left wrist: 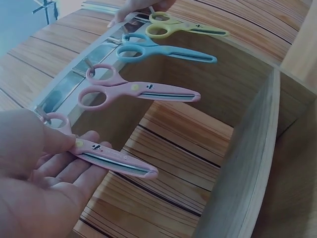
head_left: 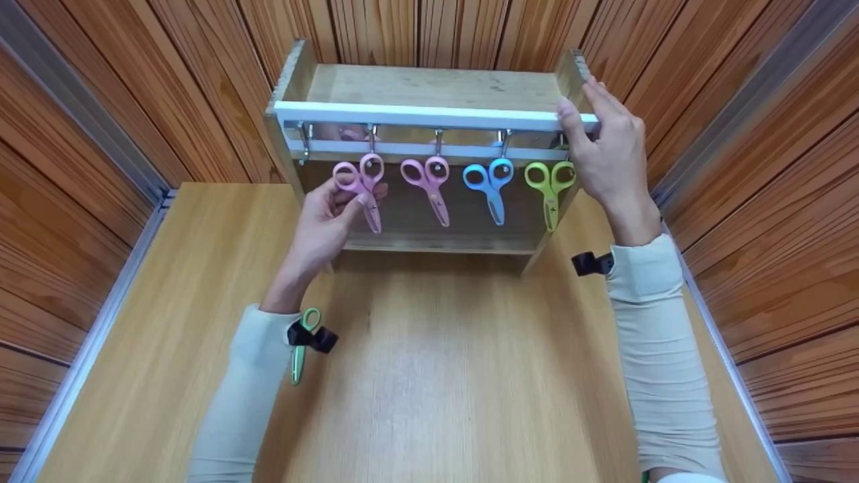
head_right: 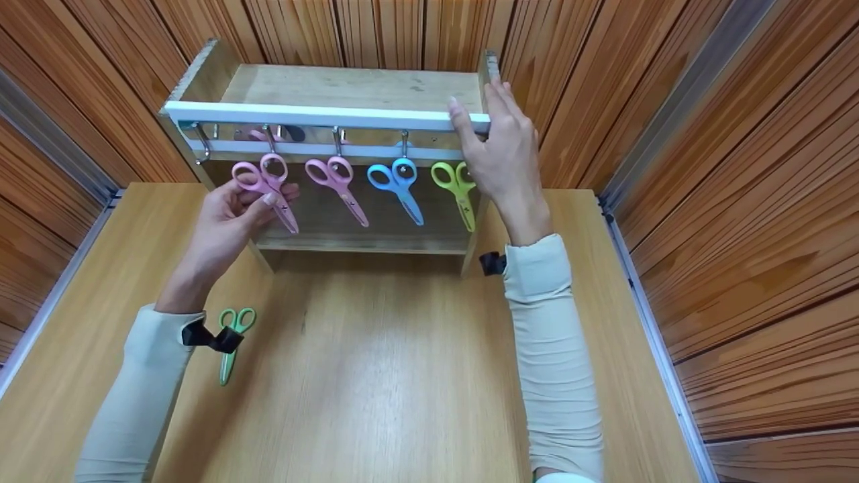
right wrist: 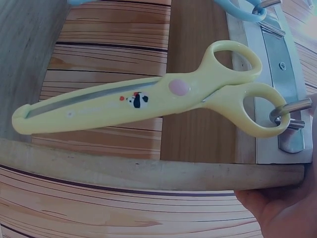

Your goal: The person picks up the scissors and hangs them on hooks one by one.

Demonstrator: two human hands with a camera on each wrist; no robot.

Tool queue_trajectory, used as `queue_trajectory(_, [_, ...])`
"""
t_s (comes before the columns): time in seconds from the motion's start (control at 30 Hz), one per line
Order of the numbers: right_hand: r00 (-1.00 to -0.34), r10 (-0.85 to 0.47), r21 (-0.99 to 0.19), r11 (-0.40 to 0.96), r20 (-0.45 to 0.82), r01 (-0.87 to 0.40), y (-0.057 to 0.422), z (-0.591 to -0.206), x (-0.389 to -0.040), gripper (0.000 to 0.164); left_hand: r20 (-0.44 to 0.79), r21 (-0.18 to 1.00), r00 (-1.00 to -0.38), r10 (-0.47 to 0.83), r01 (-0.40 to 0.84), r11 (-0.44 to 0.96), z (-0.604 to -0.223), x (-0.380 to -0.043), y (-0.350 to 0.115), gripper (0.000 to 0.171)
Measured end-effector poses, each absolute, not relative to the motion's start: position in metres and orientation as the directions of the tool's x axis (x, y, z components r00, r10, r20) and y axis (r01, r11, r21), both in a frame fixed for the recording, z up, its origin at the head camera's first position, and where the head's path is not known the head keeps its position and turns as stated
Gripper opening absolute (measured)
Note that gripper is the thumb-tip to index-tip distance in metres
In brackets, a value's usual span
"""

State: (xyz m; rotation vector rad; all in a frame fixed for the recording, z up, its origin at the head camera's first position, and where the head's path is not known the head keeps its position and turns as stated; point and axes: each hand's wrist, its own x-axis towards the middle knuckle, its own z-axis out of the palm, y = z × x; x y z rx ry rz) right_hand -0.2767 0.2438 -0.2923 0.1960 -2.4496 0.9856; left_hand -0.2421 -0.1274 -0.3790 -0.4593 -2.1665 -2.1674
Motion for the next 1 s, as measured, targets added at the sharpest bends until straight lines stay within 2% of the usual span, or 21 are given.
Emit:
queue_trajectory(0.17, [-0.877, 0.052, -0.618, 0.729, 0.478, -0.294, 0.242, -0.292, -0.277, 0.070, 0.227, 0.973, -0.960, 0.161, 0.229, -0.005, -0.381, -0.242, -0.128, 0.029])
queue_trajectory(0.37, [-0.880, 0.046, -0.619, 0.728, 0.472, -0.294, 0.241, -0.292, -0.277, 0.071, 0.209, 0.969, -0.970, 0.121, 0.222, 0.106, -0.382, -0.240, -0.129, 0.031])
queue_trajectory(0.6, [-0.873, 0.061, -0.625, 0.723, 0.484, -0.295, 0.244, -0.290, -0.276, 0.069, 0.186, 0.969, -0.970, 0.155, 0.207, 0.132, -0.384, -0.237, -0.131, 0.036])
queue_trajectory(0.9, [-0.869, 0.050, -0.619, 0.722, 0.492, -0.309, 0.243, -0.292, -0.277, 0.068, 0.105, 0.981, -0.979, 0.177, 0.131, 0.144, -0.397, -0.232, -0.140, 0.033])
queue_trajectory(1.0, [-0.875, 0.053, -0.621, 0.726, 0.481, -0.297, 0.244, -0.292, -0.276, 0.069, 0.096, 0.966, -0.980, 0.176, 0.134, 0.220, -0.404, -0.227, -0.144, 0.033])
